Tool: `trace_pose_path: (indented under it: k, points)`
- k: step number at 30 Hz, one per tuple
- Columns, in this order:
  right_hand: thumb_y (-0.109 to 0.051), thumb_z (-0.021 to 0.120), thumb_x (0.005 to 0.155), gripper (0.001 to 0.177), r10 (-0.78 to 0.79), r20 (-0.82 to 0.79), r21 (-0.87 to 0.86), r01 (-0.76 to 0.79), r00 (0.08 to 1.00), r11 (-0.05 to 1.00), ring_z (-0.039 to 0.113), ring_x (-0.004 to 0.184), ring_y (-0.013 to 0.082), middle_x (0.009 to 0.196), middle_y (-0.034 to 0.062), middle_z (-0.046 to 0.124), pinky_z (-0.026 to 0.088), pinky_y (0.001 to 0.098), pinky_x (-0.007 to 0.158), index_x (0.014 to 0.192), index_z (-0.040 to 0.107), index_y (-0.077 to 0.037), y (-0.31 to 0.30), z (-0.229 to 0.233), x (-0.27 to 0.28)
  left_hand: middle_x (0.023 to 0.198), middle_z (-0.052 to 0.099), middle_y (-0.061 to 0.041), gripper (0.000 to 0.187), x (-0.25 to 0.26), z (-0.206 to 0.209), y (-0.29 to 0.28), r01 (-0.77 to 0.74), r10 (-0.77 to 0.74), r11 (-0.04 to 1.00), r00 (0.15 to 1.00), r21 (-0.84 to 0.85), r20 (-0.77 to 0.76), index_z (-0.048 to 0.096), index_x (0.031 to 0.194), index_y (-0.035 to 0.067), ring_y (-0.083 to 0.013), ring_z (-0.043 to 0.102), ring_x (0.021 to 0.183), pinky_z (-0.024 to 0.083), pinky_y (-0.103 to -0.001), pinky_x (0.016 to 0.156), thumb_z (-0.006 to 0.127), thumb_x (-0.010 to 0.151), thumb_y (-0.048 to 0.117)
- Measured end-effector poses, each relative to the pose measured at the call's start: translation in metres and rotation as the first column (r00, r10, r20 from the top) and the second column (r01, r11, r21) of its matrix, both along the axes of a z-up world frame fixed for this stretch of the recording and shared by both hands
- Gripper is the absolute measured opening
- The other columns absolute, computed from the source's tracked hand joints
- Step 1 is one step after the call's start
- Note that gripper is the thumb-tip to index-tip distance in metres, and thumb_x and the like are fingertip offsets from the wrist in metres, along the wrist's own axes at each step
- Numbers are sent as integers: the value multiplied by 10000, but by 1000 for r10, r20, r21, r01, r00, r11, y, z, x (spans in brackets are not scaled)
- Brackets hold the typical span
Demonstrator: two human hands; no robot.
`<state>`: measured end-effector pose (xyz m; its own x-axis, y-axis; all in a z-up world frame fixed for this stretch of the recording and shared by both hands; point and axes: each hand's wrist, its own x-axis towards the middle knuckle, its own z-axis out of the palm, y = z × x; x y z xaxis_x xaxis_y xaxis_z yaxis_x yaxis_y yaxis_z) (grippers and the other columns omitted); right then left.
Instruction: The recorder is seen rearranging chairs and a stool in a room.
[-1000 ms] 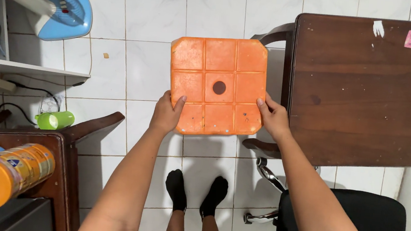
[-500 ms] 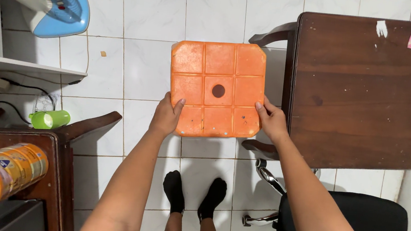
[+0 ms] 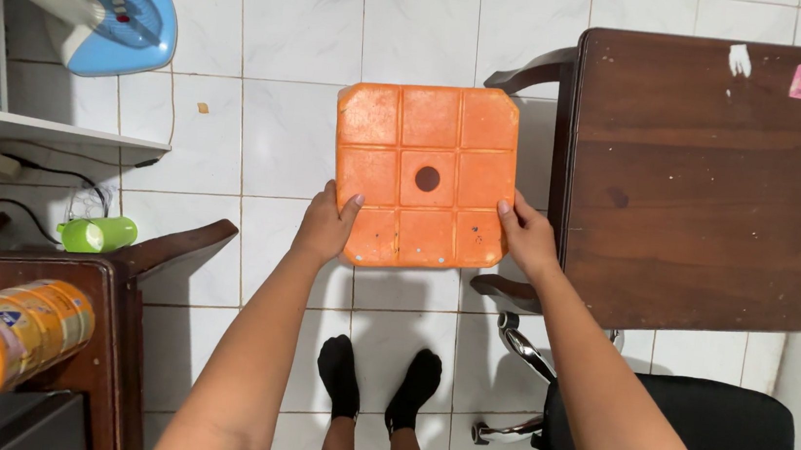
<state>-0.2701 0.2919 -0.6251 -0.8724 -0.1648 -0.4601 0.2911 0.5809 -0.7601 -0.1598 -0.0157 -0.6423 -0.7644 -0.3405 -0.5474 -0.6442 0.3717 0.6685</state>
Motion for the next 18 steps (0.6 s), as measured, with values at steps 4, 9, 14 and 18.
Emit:
trace_pose_path:
  k: [4, 9, 14, 18]
  points:
    - [-420, 587, 1013, 627, -10, -7, 46, 10, 1000, 999, 641, 1224, 196, 1346, 159, 669, 477, 305, 1021, 1517, 455, -71, 9, -7, -4, 1352, 536, -314, 759, 8, -23, -9, 57, -57, 991, 998, -119, 5, 353, 1494, -75, -433, 525, 1287, 438, -451, 1072, 504, 1028, 504]
    - [-440, 580, 1000, 654, -33, -76, -16, 32, 997, 999, 589, 1293, 231, 1457, 160, 580, 450, 329, 1052, 1505, 453, -45, 6, 34, -28, 1500, 446, -287, 830, -6, 34, -28, -21, 18, 996, 999, -88, -30, 291, 1546, -46, -400, 445, 1395, 374, -424, 1139, 446, 1006, 565]
    - [-448, 559, 1004, 633, -31, -177, -33, 25, 984, 999, 610, 1280, 231, 1409, 158, 634, 456, 331, 1058, 1494, 492, -54, -5, 122, -58, 1475, 496, -279, 811, -26, 108, -61, -105, 82, 987, 980, -119, -182, 356, 1517, -55, -407, 471, 1379, 374, -433, 1137, 427, 1018, 581]
    - [-455, 562, 991, 636, -39, -289, -130, 1, 957, 992, 605, 1301, 236, 1414, 160, 630, 461, 338, 1062, 1474, 510, -45, -10, 186, -93, 1390, 595, -265, 787, -49, 196, -88, -178, 127, 971, 951, -162, -283, 458, 1472, -47, -409, 545, 1323, 411, -436, 1113, 393, 1014, 590]
